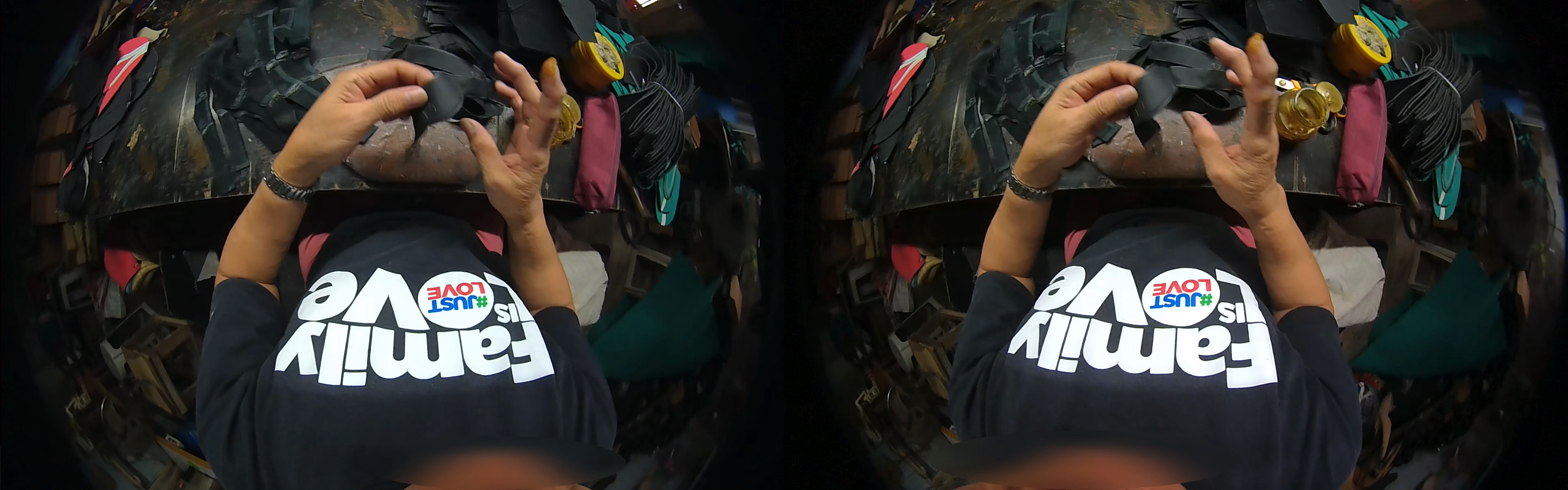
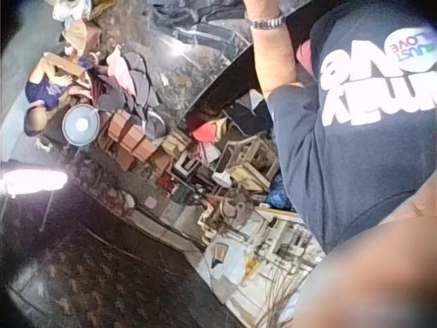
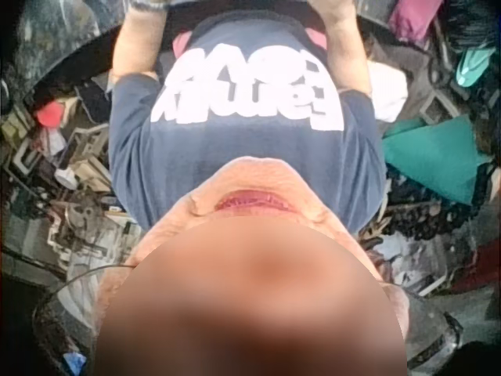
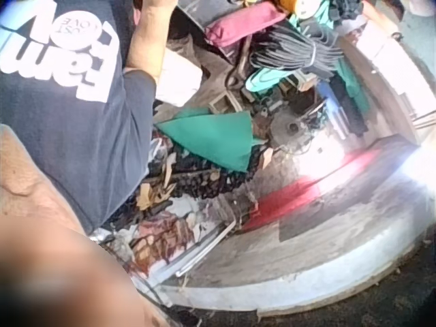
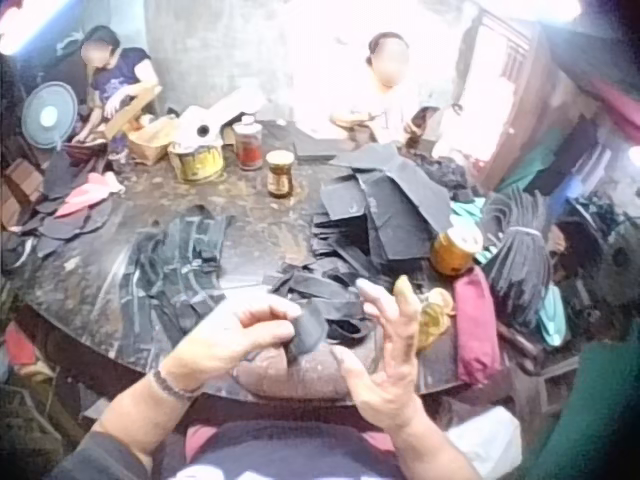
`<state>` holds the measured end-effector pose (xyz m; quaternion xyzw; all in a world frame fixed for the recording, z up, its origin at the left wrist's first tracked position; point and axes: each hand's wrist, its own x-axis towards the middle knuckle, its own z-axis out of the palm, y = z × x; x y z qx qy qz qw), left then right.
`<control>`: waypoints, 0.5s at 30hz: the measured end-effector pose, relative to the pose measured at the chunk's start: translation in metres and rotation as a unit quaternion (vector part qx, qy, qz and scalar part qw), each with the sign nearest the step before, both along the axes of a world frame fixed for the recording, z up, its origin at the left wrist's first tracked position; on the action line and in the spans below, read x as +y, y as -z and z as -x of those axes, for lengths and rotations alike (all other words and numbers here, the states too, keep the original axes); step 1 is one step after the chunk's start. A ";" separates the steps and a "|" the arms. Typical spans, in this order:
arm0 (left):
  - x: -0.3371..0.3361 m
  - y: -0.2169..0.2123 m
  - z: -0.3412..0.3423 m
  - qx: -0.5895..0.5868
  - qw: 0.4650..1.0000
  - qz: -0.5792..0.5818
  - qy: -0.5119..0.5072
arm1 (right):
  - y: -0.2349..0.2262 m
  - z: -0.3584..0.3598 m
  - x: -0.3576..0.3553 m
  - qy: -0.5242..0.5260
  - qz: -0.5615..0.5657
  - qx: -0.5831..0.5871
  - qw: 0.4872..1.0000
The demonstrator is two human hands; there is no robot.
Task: The person repeatedly folds small black fabric strips on a cluttered workbench, then gathers them into a pile. The person also handles a small jar and a white cloth, folding the cloth and placing it on the table.
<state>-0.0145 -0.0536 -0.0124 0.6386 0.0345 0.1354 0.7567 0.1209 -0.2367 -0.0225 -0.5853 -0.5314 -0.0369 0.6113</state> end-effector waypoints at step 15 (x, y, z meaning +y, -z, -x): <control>-0.034 0.019 -0.006 -0.094 0.836 -0.507 -0.188 | -0.033 -0.027 -0.025 -0.112 0.259 0.128 0.951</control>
